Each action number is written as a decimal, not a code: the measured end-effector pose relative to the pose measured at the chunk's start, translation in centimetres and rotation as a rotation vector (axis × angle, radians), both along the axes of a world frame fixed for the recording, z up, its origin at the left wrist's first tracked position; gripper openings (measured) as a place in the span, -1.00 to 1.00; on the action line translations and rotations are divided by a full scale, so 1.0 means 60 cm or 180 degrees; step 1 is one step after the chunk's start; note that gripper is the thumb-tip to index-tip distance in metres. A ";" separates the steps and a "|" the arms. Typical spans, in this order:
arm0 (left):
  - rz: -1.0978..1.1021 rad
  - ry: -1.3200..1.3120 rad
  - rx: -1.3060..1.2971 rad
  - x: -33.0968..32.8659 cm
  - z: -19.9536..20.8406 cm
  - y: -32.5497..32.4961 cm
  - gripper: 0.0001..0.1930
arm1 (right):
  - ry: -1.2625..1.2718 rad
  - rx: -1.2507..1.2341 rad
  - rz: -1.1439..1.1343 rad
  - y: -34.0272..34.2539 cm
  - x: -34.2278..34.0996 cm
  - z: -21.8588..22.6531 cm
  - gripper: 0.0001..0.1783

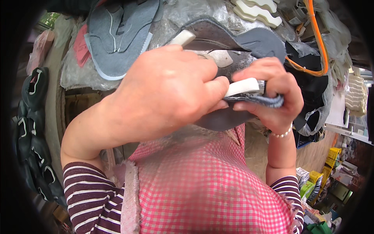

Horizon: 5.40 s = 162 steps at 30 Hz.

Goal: The person repeatedly assembles slipper components by hand. They place a black insole onto a grey slipper sole, press it into place, and then attach a white foam insert to the top. The completed slipper is set aside, and the process is repeated with new components.

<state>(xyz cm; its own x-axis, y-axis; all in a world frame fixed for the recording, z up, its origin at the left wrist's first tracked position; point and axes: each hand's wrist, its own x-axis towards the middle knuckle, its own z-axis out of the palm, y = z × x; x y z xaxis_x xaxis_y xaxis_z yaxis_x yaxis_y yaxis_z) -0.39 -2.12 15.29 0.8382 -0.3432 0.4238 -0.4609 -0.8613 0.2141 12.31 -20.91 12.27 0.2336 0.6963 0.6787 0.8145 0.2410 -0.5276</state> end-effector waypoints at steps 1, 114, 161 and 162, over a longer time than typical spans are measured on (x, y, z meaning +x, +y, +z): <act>0.0005 0.0054 0.0091 -0.002 -0.004 0.000 -0.69 | 0.0329 0.0023 0.0145 0.002 0.005 -0.011 -0.50; 0.5138 -0.3367 -0.0642 -0.796 0.127 0.425 -0.68 | 0.3376 0.0680 -0.0664 -0.132 0.142 -0.118 -0.53; 0.3124 -0.5028 -0.1479 -0.527 0.059 0.105 -0.65 | 0.3468 0.0727 0.0646 0.102 0.029 -0.042 -0.53; 0.4131 -0.4986 -0.0703 -0.580 0.063 0.108 -0.68 | 0.3447 0.0755 0.0574 0.100 0.032 -0.039 -0.52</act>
